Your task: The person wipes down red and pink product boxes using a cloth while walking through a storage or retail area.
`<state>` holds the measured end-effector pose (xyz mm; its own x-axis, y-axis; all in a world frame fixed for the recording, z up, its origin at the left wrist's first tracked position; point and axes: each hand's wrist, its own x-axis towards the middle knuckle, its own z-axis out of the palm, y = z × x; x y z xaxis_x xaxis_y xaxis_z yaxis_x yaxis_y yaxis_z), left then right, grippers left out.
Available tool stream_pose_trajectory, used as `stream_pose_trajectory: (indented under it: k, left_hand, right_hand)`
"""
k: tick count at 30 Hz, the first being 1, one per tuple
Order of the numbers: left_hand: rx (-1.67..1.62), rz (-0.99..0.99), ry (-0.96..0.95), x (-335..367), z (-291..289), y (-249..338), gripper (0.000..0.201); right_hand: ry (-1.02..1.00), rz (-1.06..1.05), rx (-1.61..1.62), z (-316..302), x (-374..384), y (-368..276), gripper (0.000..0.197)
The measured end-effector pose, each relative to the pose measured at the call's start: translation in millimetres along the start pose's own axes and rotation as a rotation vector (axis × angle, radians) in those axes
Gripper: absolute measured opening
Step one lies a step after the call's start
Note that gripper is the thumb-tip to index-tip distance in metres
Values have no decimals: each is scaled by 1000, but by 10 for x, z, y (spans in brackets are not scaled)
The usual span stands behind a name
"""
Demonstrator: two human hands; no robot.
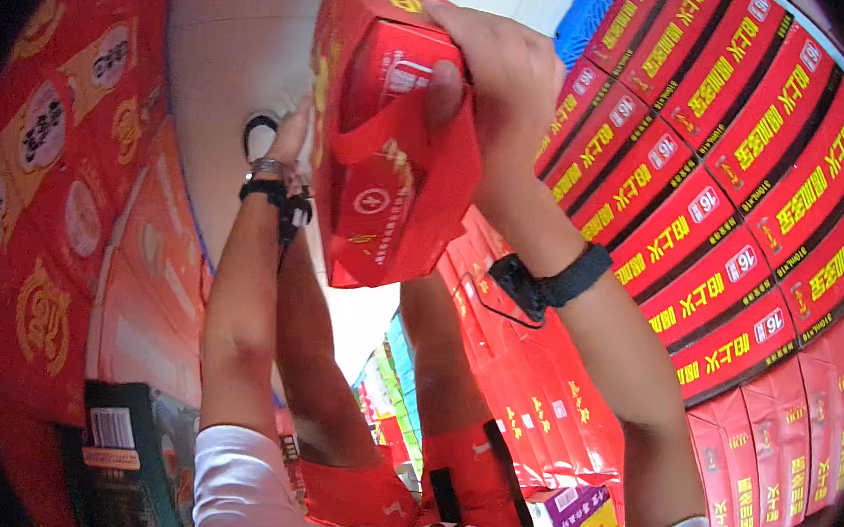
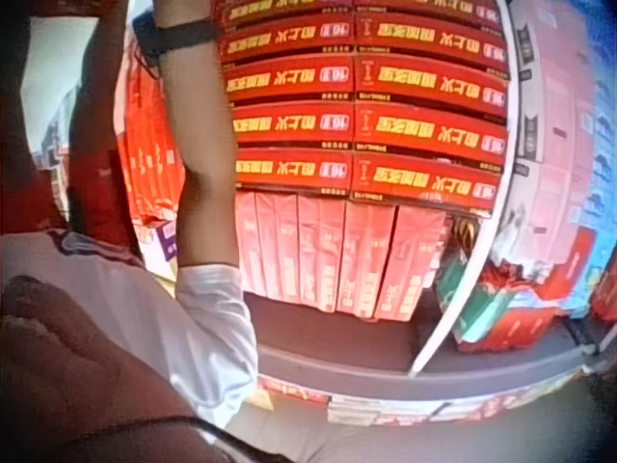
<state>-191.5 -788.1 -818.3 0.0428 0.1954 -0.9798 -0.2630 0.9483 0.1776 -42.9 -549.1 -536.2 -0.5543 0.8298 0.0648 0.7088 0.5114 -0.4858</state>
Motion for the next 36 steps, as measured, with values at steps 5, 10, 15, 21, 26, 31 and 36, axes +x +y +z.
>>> stream_pose_trajectory:
  k: [5, 10, 15, 21, 26, 31, 36]
  left_hand:
    - [153, -32, 200, 281, -563, -310, 117]
    - [-568, -155, -76, -785, 202, -25, 94]
    - [-1104, -191, -256, -1737, 219, -265, 78]
    - [-1207, -200, -224, -2025, 747, -255, 78]
    - [-1213, -220, -267, -1393, 917, -438, 78]
    - [-1206, -231, -294, -930, 936, -521, 78]
    - [-1209, -260, -280, -960, 632, -507, 79]
  right_hand:
    - [18, -18, 230, 199, 97, -58, 43]
    - [37, -74, -47, -12, 54, -26, 36]
    - [45, -59, -85, 21, 9, -148, 36]
    - [64, -76, -72, 48, 24, -184, 38]
    - [-7, -42, -53, 33, 40, -177, 46]
    - [6, -70, -54, 98, 58, -39, 69]
    - [49, -48, -24, 30, 32, -125, 68]
